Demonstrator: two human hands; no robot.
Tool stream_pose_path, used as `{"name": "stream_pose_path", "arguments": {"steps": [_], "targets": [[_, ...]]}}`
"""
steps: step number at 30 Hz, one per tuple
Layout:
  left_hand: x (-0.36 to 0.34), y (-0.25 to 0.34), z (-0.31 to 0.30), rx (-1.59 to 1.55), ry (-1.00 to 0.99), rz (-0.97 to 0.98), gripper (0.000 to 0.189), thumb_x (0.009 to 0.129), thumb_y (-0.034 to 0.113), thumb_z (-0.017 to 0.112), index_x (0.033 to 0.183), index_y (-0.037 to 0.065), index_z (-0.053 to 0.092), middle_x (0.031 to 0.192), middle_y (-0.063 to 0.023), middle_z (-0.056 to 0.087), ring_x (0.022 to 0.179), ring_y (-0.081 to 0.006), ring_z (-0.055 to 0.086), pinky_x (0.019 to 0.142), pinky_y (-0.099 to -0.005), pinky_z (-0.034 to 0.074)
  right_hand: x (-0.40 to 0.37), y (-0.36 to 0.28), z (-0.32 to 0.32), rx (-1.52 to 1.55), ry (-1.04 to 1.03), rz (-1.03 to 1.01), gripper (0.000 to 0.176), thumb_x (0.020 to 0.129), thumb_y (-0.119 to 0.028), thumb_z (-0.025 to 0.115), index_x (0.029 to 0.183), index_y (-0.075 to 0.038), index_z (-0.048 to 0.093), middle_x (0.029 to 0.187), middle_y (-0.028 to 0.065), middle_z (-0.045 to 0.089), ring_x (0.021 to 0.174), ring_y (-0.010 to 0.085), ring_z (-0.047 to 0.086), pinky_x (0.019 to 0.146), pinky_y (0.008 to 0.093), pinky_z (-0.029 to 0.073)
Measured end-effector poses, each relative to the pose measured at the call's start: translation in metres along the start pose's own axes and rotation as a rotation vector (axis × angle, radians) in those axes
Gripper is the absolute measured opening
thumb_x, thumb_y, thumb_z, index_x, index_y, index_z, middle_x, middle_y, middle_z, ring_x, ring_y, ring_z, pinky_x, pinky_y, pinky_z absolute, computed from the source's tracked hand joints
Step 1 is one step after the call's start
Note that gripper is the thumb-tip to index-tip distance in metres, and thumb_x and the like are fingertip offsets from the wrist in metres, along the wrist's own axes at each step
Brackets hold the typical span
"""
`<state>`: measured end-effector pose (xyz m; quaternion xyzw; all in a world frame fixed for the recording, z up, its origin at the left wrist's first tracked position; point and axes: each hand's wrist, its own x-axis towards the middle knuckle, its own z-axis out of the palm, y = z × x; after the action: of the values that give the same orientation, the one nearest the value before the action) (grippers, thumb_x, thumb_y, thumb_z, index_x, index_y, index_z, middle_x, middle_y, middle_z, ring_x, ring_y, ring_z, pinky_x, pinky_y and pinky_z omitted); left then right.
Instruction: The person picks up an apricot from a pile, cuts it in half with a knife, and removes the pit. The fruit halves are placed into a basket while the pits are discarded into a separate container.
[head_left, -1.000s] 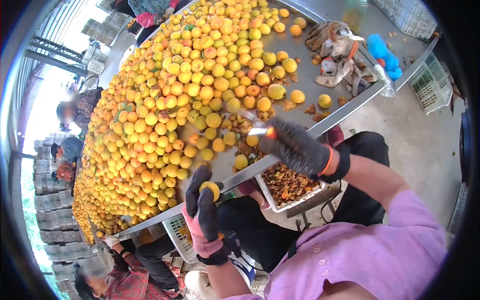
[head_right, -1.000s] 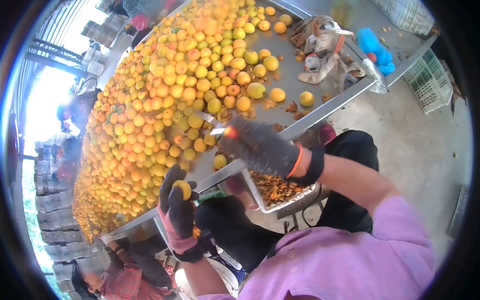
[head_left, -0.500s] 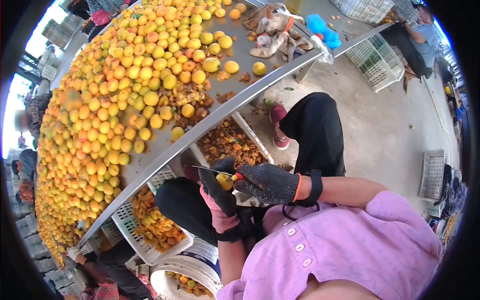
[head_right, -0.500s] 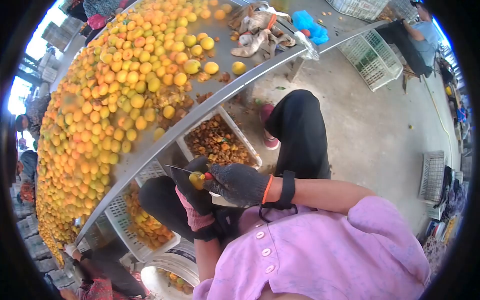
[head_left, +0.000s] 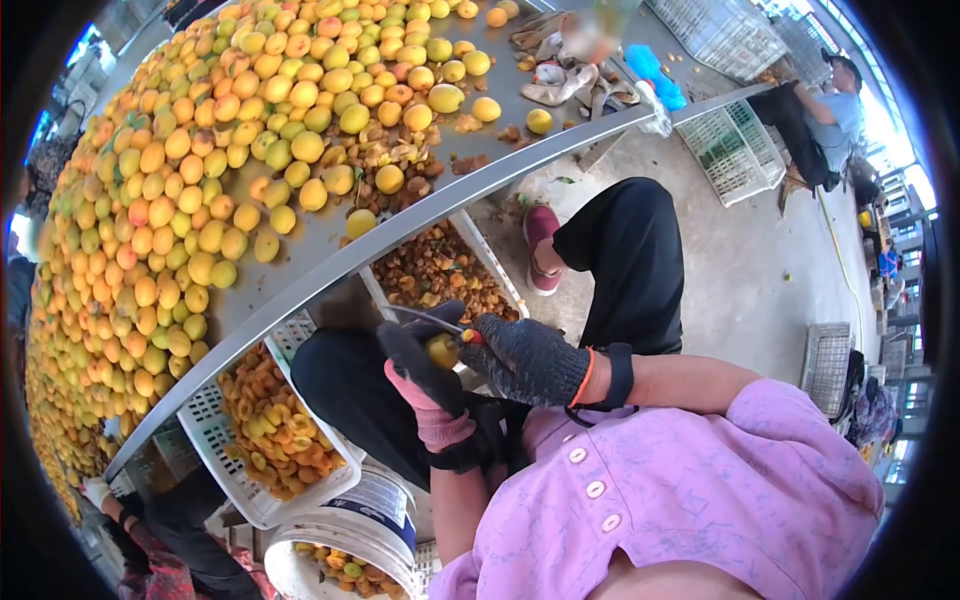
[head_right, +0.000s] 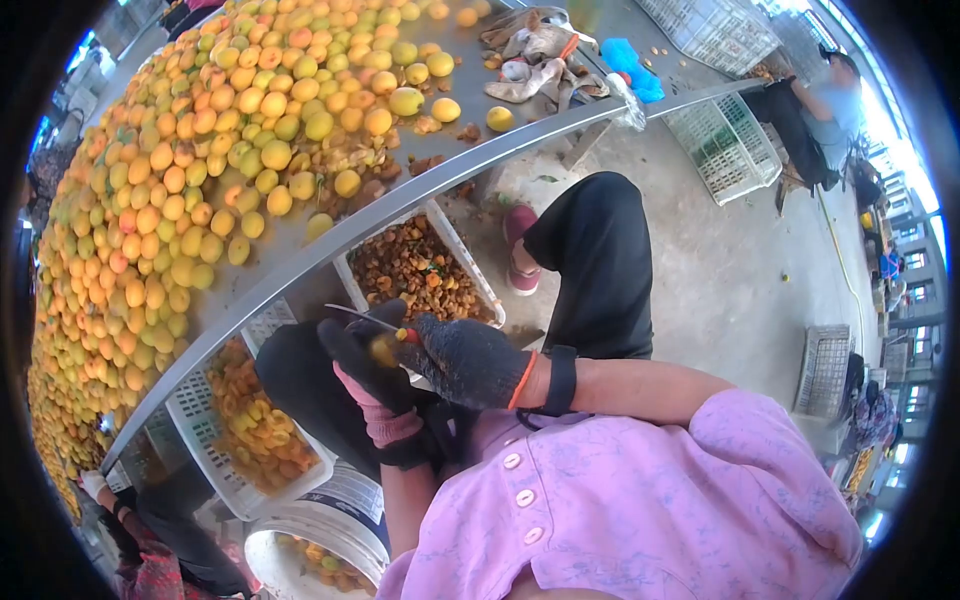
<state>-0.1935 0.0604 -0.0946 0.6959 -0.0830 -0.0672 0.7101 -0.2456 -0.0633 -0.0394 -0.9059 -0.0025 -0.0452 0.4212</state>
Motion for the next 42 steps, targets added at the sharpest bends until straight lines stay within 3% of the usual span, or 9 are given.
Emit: {"name": "stream_pose_path", "arguments": {"steps": [10,17,19,22,25,26,28,33,42], "targets": [[0.005,0.018,-0.002,-0.402,0.376,-0.312,0.080,0.089,0.063,0.013,0.073,0.001,0.061,0.069,-0.0083,0.061,0.065,-0.0186,0.057,0.069,-0.0304,0.046,0.006,-0.012,0.011,-0.299,-0.258,0.056,0.029,0.083,-0.030,0.059,0.086,-0.003,0.050,0.054,0.0152,0.051,0.047,0.0324,0.054,0.043,0.0401,0.041],[0.008,-0.001,-0.014,-0.453,0.177,-0.276,0.071,0.091,0.059,0.019,0.102,-0.001,0.056,0.082,-0.0088,0.061,0.073,-0.0180,0.057,0.072,-0.0308,0.046,0.015,-0.004,0.031,-0.245,-0.122,-0.119,0.028,0.085,-0.030,0.057,0.084,-0.003,0.051,0.052,0.0125,0.050,0.046,0.0293,0.054,0.041,0.0371,0.040],[0.015,0.009,-0.006,-0.362,0.482,-0.223,0.061,0.091,0.057,0.029,0.093,0.003,0.057,0.086,-0.0069,0.060,0.074,-0.0145,0.053,0.067,-0.0263,0.042,0.024,-0.008,0.032,-0.194,-0.087,-0.077,0.029,0.087,-0.032,0.055,0.084,-0.003,0.052,0.051,0.0098,0.050,0.043,0.0258,0.053,0.039,0.0344,0.040],[0.017,-0.026,-0.015,0.131,0.508,0.298,0.069,0.093,0.054,0.030,0.137,0.001,0.024,0.104,-0.0118,0.055,0.082,-0.0160,0.055,0.076,-0.0306,0.047,0.044,-0.021,0.010,0.717,-0.467,0.537,0.031,0.089,-0.034,0.052,0.080,-0.004,0.054,0.056,0.0036,0.049,0.044,0.0179,0.051,0.041,0.0312,0.040],[0.013,-0.009,-0.009,0.340,0.580,0.453,0.072,0.092,0.056,0.027,0.134,-0.001,0.030,0.104,-0.0113,0.054,0.084,-0.0160,0.056,0.073,-0.0287,0.049,0.034,-0.014,-0.008,1.242,-0.808,0.892,0.036,0.090,-0.040,0.052,0.087,-0.004,0.056,0.063,0.0006,0.055,0.049,0.0106,0.048,0.045,0.0264,0.040],[0.009,0.002,-0.012,0.353,0.583,0.459,0.072,0.092,0.056,0.027,0.134,-0.001,0.030,0.104,-0.0113,0.054,0.084,-0.0160,0.056,0.073,-0.0287,0.049,0.027,-0.014,-0.002,1.250,-0.819,0.883,0.036,0.090,-0.040,0.052,0.087,-0.004,0.056,0.063,0.0006,0.055,0.049,0.0106,0.048,0.045,0.0264,0.040],[0.005,0.037,-0.018,-0.528,0.321,-0.143,0.072,0.092,0.056,0.030,0.130,-0.005,0.034,0.106,-0.0114,0.053,0.084,-0.0138,0.055,0.067,-0.0260,0.049,0.010,-0.017,0.013,0.630,-0.123,-0.174,0.039,0.089,-0.041,0.052,0.086,-0.002,0.055,0.062,0.0017,0.056,0.050,0.0133,0.050,0.047,0.0300,0.042],[0.011,0.082,0.002,-0.722,0.431,-0.149,0.065,0.089,0.055,0.042,0.117,-0.003,0.048,0.086,-0.0039,0.052,0.073,-0.0105,0.052,0.060,-0.0217,0.045,-0.003,-0.034,-0.011,0.178,-0.201,0.057,0.032,0.089,-0.034,0.051,0.090,-0.002,0.051,0.064,0.0229,0.056,0.061,0.0393,0.058,0.051,0.0436,0.044],[-0.002,0.122,0.047,-0.414,0.312,-0.085,0.060,0.090,0.047,0.046,0.121,-0.005,0.044,0.071,-0.0021,0.052,0.059,-0.0117,0.051,0.051,-0.0244,0.042,-0.020,-0.017,-0.033,0.153,-0.046,-0.196,0.023,0.080,-0.019,0.056,0.089,0.002,0.049,0.068,0.0169,0.054,0.059,0.0328,0.058,0.050,0.0398,0.045]]}}
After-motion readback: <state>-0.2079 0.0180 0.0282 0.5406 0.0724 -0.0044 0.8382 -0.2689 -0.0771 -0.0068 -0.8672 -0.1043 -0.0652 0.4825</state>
